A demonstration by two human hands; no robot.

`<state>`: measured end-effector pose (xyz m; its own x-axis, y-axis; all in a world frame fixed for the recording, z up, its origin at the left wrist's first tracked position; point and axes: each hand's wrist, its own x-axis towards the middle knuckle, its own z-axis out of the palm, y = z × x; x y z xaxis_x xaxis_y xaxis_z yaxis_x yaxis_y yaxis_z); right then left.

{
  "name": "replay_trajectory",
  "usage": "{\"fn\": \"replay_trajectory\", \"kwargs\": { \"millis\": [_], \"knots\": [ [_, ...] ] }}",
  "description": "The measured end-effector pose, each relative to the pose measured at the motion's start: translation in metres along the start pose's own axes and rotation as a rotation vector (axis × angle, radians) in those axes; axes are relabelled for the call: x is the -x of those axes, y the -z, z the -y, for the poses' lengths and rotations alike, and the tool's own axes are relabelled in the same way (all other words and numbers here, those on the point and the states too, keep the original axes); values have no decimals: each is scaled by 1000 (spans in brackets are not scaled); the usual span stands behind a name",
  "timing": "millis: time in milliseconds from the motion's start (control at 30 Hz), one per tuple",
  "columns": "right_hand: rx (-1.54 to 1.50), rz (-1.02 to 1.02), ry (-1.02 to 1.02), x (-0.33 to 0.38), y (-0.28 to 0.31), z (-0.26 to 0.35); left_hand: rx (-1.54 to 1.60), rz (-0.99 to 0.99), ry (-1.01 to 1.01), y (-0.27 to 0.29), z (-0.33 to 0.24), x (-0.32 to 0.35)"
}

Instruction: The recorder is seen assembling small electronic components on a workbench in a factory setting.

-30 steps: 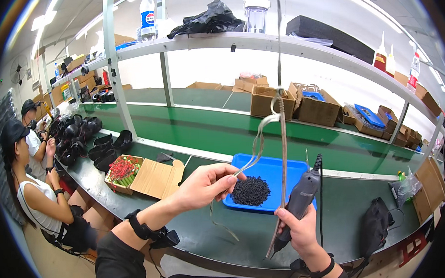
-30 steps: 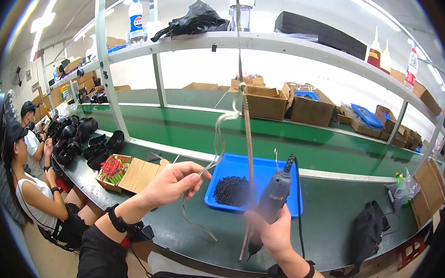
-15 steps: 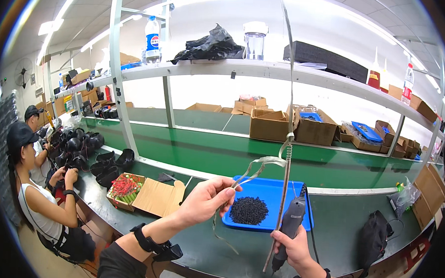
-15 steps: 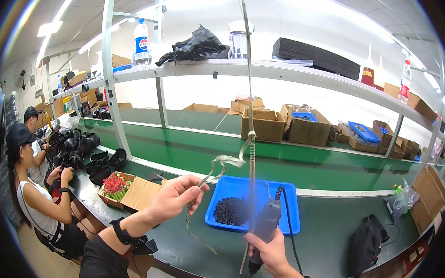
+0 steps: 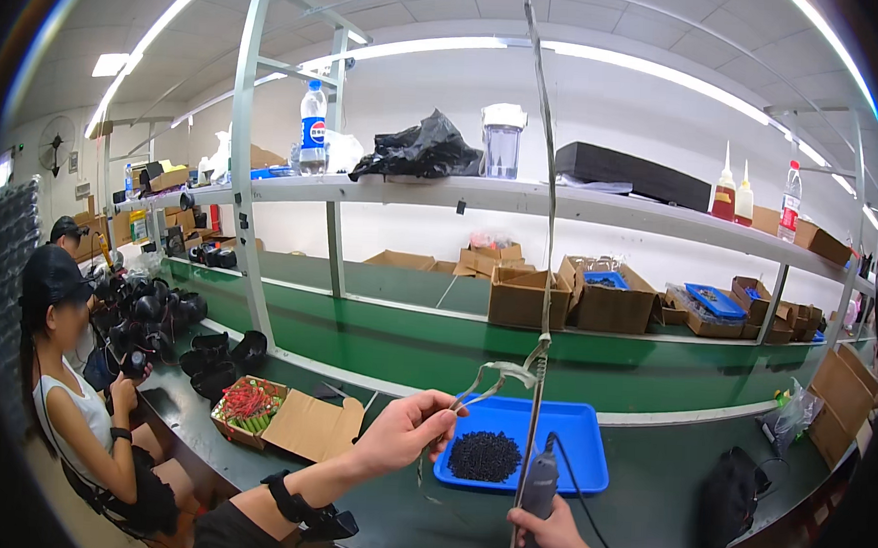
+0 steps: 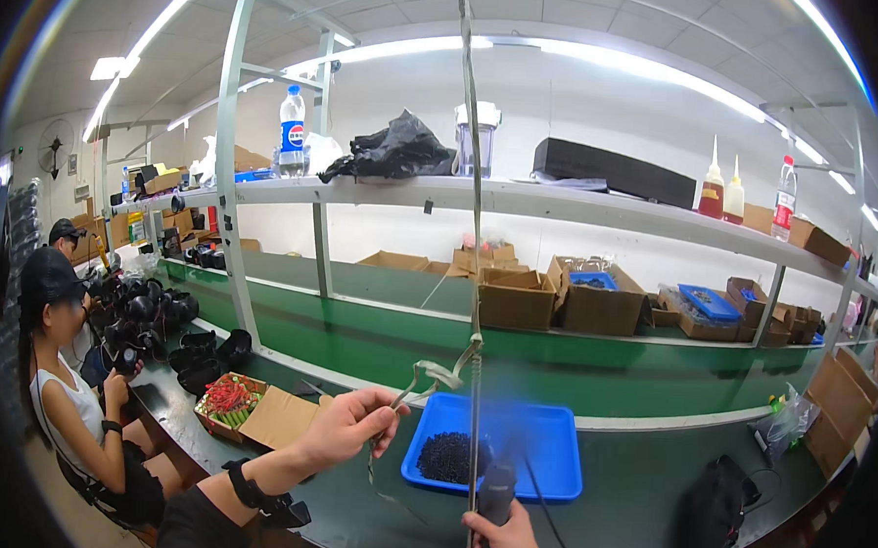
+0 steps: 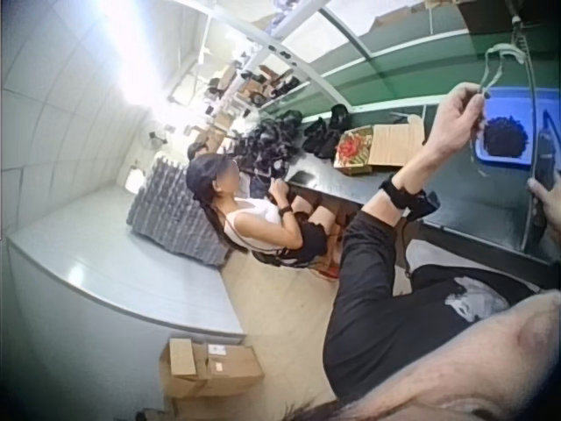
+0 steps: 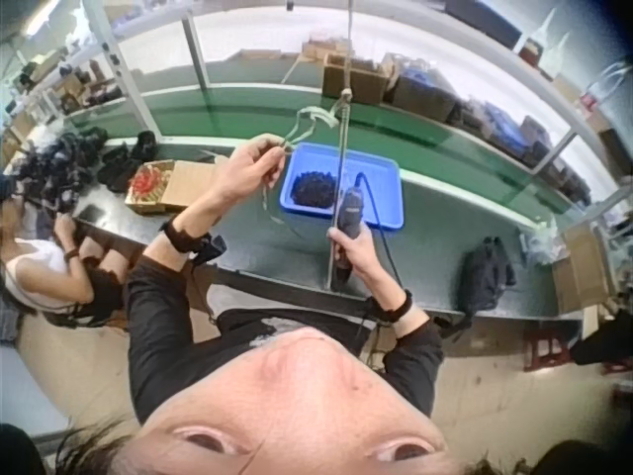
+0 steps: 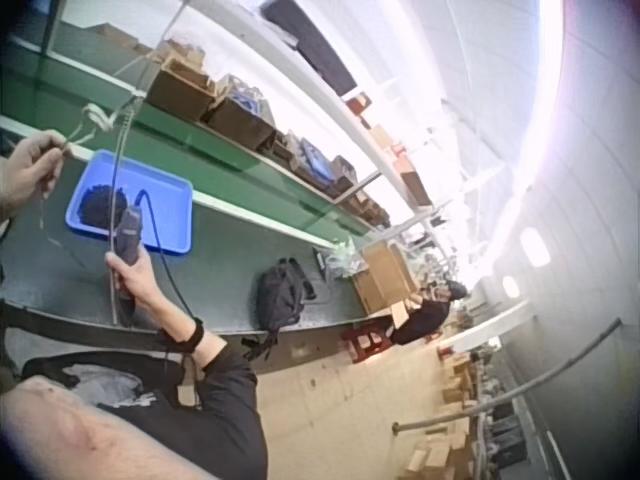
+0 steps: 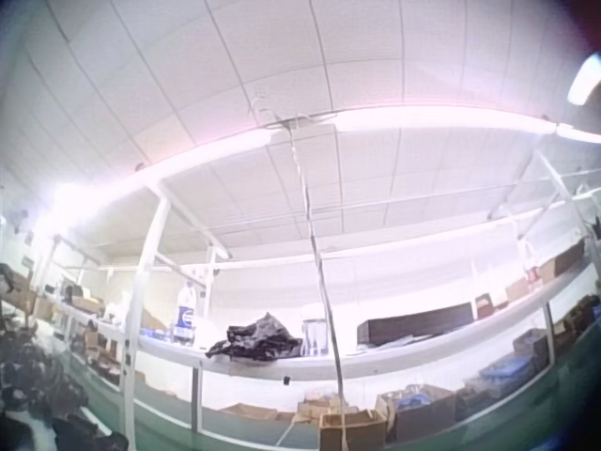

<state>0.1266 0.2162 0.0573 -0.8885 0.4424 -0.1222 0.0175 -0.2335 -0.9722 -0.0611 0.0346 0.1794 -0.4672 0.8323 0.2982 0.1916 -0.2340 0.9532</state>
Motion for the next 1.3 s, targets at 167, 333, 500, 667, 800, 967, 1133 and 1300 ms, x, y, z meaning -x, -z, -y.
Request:
{"fn": "replay_trajectory", "kwargs": {
  "millis": [167,333,500,667,800,967,1133,1300],
  "knots": [
    [9,52,86,6,-7,-5,7,9,-7,2,-1,3],
    [31,-61,159,9,-15,34,0,-7,-1,5,-2,3],
    [64,-16,157,6,-14,22,33,16,-8,6,3,3],
    [42,81,98,10,-18,0,26,20,-19,7,2,-2],
    [43,123,85,18,-29,7,61,8,-14,9,4,4],
    [70,-17,246,3,-20,24,7,-18,-4,8,1,2],
    [99,-17,305,4,-21,21,29,9,-33,12,4,2],
    [8,28,189,13,-31,20,39,13,-22,12,7,0]
  ]
}}
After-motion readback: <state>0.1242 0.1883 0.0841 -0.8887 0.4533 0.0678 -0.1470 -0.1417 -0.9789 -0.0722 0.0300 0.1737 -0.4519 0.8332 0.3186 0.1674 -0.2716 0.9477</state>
